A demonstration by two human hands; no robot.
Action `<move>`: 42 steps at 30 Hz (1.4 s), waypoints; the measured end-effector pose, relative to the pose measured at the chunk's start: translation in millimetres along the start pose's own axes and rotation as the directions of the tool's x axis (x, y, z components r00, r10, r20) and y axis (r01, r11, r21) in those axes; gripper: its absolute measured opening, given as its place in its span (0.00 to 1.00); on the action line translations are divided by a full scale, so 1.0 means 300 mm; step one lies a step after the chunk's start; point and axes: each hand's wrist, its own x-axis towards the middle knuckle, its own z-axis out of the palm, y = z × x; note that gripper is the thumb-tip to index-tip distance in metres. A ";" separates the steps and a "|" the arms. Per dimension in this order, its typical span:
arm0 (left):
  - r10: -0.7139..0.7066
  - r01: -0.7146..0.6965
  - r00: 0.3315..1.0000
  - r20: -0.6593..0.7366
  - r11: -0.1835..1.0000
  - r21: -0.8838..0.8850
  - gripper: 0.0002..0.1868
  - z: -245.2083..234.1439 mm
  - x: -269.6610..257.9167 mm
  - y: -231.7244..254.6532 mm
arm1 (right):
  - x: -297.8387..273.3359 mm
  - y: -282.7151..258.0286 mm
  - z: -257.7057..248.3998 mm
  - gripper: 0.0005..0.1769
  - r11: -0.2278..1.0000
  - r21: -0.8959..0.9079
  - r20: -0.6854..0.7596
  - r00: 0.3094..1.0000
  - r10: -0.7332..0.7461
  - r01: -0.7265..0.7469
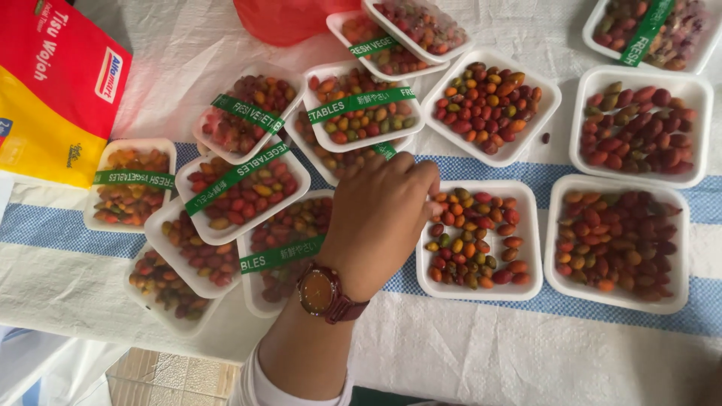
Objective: Sort and clean small fruits into styrofoam trays for packaging
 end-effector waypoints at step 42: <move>0.229 -0.224 0.957 0.175 0.973 -0.051 0.11 0.030 0.039 0.013 | 0.030 -0.324 0.125 0.21 0.996 0.019 0.191 0.977 -0.094 0.092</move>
